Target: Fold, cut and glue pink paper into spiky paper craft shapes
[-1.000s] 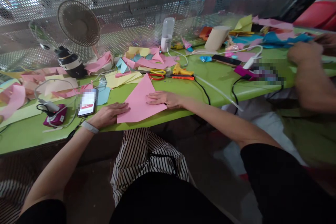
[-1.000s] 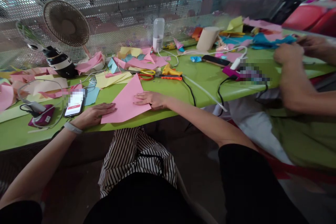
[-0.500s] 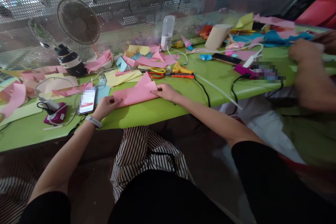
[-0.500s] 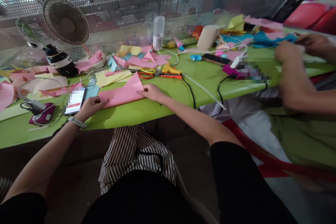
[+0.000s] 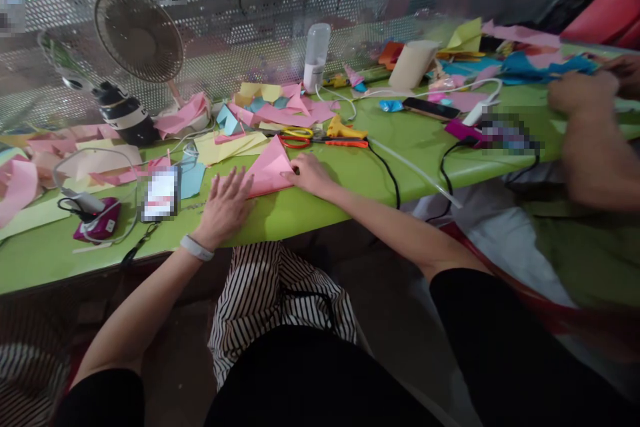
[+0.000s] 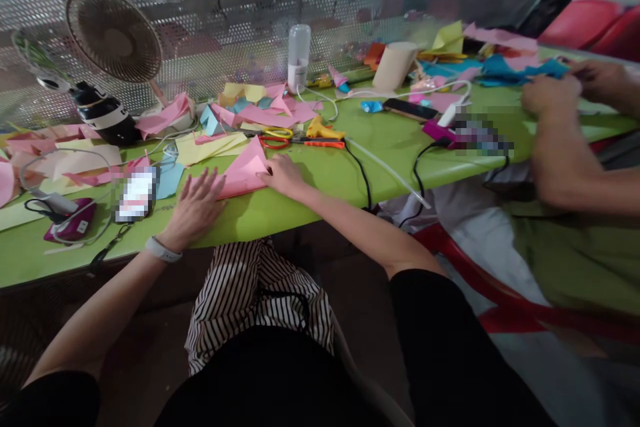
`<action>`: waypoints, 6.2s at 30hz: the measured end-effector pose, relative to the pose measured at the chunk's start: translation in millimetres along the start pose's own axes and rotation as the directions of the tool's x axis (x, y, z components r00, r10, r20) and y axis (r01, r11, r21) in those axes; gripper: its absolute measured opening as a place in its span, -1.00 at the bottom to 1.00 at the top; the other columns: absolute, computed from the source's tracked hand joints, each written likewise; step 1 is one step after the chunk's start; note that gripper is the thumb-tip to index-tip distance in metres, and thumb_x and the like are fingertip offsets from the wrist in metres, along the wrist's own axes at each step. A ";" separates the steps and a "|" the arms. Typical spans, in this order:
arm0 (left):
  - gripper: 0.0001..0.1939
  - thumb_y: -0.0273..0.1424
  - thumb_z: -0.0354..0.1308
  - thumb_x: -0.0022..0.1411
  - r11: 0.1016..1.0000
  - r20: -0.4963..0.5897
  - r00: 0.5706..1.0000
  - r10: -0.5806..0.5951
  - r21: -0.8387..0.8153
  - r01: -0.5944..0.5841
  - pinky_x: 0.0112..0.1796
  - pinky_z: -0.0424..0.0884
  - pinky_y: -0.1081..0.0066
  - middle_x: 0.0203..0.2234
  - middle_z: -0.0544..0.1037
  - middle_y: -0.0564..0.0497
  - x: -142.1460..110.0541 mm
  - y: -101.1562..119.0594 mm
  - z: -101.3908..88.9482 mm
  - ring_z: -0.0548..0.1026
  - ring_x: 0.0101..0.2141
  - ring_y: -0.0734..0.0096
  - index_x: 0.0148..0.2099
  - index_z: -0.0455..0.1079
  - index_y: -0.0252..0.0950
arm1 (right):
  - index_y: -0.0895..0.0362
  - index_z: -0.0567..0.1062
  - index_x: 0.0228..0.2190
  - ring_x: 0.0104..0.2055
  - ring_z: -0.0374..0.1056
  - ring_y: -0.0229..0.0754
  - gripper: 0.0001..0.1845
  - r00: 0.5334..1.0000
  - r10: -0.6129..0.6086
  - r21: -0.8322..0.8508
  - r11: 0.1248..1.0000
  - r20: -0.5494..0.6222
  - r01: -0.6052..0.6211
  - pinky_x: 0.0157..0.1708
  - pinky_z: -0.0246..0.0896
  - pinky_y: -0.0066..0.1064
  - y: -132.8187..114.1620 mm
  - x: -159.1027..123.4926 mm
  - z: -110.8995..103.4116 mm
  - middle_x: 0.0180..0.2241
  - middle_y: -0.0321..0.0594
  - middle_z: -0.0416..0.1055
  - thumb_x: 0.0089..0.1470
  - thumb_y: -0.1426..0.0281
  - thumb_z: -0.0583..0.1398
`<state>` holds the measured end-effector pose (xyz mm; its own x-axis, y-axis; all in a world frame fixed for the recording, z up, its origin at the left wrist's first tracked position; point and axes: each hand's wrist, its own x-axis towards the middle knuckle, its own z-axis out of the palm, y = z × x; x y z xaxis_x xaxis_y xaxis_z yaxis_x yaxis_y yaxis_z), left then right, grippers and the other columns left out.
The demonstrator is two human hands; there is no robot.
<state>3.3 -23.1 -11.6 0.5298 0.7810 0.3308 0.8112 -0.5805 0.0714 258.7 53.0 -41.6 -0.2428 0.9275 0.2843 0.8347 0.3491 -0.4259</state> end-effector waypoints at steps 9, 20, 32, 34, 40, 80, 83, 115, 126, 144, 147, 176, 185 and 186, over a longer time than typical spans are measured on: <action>-0.20 0.15 -0.13 0.33 0.996 0.154 0.988 0.031 -0.091 -0.017 0.33 -0.28 0.01 0.40 0.06 -0.10 -10.6 3.1 27.3 0.00 0.38 0.06 0.46 -0.09 -0.10 | 0.19 0.34 0.16 0.19 0.25 0.12 -0.45 0.996 0.021 0.099 0.995 -0.086 -0.012 0.16 0.18 -0.05 1.7 -11.2 -8.1 0.12 0.07 0.35 0.19 0.22 0.17; -0.22 0.13 -0.29 0.38 0.997 0.173 0.984 0.046 0.054 -0.057 0.34 -0.26 0.03 0.41 0.03 -0.08 -13.1 7.3 24.1 -0.04 0.39 0.16 0.48 -0.14 -0.15 | 0.36 0.11 0.33 0.43 -0.11 0.03 0.02 0.853 -0.459 -0.103 0.863 0.248 0.494 0.41 -0.27 -0.09 -38.6 -68.8 -3.0 0.37 0.10 0.01 0.22 -0.20 -0.24; -0.27 0.09 -0.20 0.39 0.995 0.170 0.985 0.014 0.096 -0.031 0.34 -0.20 -0.01 0.41 0.05 -0.05 -13.2 12.8 18.7 -0.01 0.38 0.14 0.48 -0.16 -0.06 | 0.36 0.07 0.34 0.44 -0.16 0.06 0.08 0.848 -0.460 -0.086 0.865 0.264 0.495 0.40 -0.25 -0.07 -36.2 -68.9 -3.4 0.38 0.10 -0.04 0.17 -0.24 -0.27; -0.27 0.08 -0.20 0.39 0.996 0.171 0.985 0.016 0.085 -0.031 0.35 -0.21 -0.01 0.41 0.04 -0.05 -14.2 12.5 18.8 -0.01 0.38 0.14 0.48 -0.16 -0.06 | 0.36 0.07 0.34 0.44 -0.16 0.06 0.06 0.847 -0.459 -0.081 0.865 0.268 0.495 0.40 -0.26 -0.07 -36.2 -69.2 -3.9 0.38 0.10 -0.05 0.18 -0.23 -0.26; -0.20 0.08 -0.24 0.40 0.998 0.144 0.990 -0.010 0.060 0.001 0.34 -0.22 -0.01 0.41 -0.02 -0.19 -24.1 26.3 15.4 -0.06 0.39 0.13 0.48 -0.20 -0.28 | 0.39 0.11 0.32 0.44 -0.13 0.05 0.05 0.847 -0.448 -0.105 0.864 0.284 0.492 0.40 -0.25 -0.08 -35.5 -72.1 -2.7 0.38 0.11 -0.05 0.20 -0.21 -0.23; -0.09 0.15 -0.31 0.36 0.996 0.120 0.989 -0.081 0.055 0.075 0.33 -0.05 0.10 0.36 0.10 -0.32 -21.8 40.4 20.9 0.03 0.37 0.10 0.42 -0.05 -0.50 | 0.25 -0.04 0.38 0.47 -0.30 0.02 0.04 0.822 -0.476 -0.115 0.840 0.312 0.530 0.41 -0.39 0.01 -37.6 -72.1 -4.4 0.42 -0.01 -0.19 0.17 -0.25 -0.16; -0.11 0.15 -0.31 0.36 0.996 0.109 0.992 -0.065 0.059 0.059 0.32 -0.03 0.08 0.37 0.09 -0.31 -21.8 38.0 22.1 0.03 0.37 0.10 0.43 -0.06 -0.46 | 0.23 -0.06 0.39 0.46 -0.25 0.00 0.05 0.819 -0.473 -0.101 0.844 0.326 0.527 0.41 -0.34 -0.02 -38.0 -70.6 -4.2 0.41 -0.01 -0.15 0.16 -0.26 -0.18; -0.07 0.22 -0.25 0.30 0.988 0.109 0.984 -0.141 0.077 0.133 0.30 -0.05 -0.06 0.36 0.12 -0.26 -53.8 8.2 5.6 0.10 0.35 0.05 0.44 -0.02 -0.36 | 0.20 0.56 -0.11 -0.03 0.46 0.10 -0.31 0.982 -0.146 -0.122 0.979 0.119 0.160 0.00 0.28 -0.09 -34.0 -34.6 -54.4 -0.12 0.06 0.57 0.23 -0.12 -0.01; -0.11 0.18 -0.24 0.34 0.987 0.131 0.981 -0.140 0.102 0.127 0.29 -0.02 -0.04 0.35 0.13 -0.28 -51.7 9.5 1.9 0.10 0.35 0.07 0.43 0.00 -0.40 | 0.16 0.33 -0.66 -0.68 0.10 -0.41 -0.52 0.499 -0.133 0.257 0.948 0.857 -0.188 -0.62 0.03 -0.52 -96.5 48.6 -3.4 -0.74 -0.42 0.22 0.03 0.14 0.35; -0.10 0.16 -0.23 0.35 0.980 0.157 0.978 -0.136 0.169 0.109 0.31 -0.03 -0.02 0.38 0.06 -0.25 -49.1 1.0 1.7 0.05 0.36 0.05 0.45 -0.09 -0.41 | 0.17 0.33 -0.65 -0.64 0.09 -0.41 -0.40 0.488 0.266 -0.175 0.959 0.832 -0.225 -0.61 -0.11 -0.48 14.9 42.5 -71.9 -0.69 -0.39 0.22 -0.06 -0.08 0.33; -0.10 0.16 -0.24 0.35 0.979 0.163 0.978 -0.133 0.176 0.104 0.31 -0.04 -0.02 0.38 0.05 -0.25 -48.9 1.0 2.2 0.05 0.36 0.05 0.44 -0.08 -0.43 | 0.16 0.32 -0.65 -0.64 0.09 -0.40 -0.39 0.522 0.258 -0.148 0.959 0.813 -0.242 -0.61 -0.12 -0.48 22.8 44.2 -81.0 -0.70 -0.40 0.20 -0.11 -0.09 0.36; -0.54 -0.03 0.46 -0.20 0.642 0.803 0.522 -0.287 -0.243 0.727 -0.51 0.26 0.40 -0.64 0.52 -0.07 99.6 -3.5 3.6 0.44 -0.58 0.41 -0.63 0.43 -0.32 | 0.21 0.40 -0.56 -0.62 0.37 -0.34 -0.44 0.536 0.116 0.038 0.963 0.836 -0.268 -0.68 -0.02 -0.54 -4.1 48.4 -37.4 -0.64 -0.29 0.42 -0.08 -0.05 0.37; -0.52 0.07 0.37 -0.18 0.705 0.761 0.536 -0.366 -0.150 0.694 -0.54 0.31 0.34 -0.65 0.51 -0.10 48.3 -50.7 -21.7 0.42 -0.60 0.33 -0.65 0.42 -0.25 | 0.20 0.39 -0.57 -0.61 0.37 -0.30 -0.38 0.552 0.121 0.055 0.955 0.825 -0.292 -0.66 -0.02 -0.52 -3.9 44.0 -36.6 -0.67 -0.29 0.38 -0.17 -0.11 0.38; -0.52 0.08 0.36 -0.19 0.705 0.761 0.532 -0.372 -0.141 0.695 -0.56 0.30 0.34 -0.66 0.51 -0.10 40.8 -56.4 -24.9 0.42 -0.60 0.32 -0.65 0.42 -0.24 | 0.20 0.40 -0.57 -0.60 0.38 -0.29 -0.39 0.552 0.125 0.056 0.952 0.825 -0.301 -0.66 -0.01 -0.52 -4.6 43.6 -37.0 -0.67 -0.29 0.38 -0.19 -0.09 0.40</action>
<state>-27.0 35.8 21.3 0.1682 0.8068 -0.5663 0.9051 0.1011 0.4129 262.6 86.9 4.6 -0.4367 0.6658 -0.6050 0.8399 0.0608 -0.5394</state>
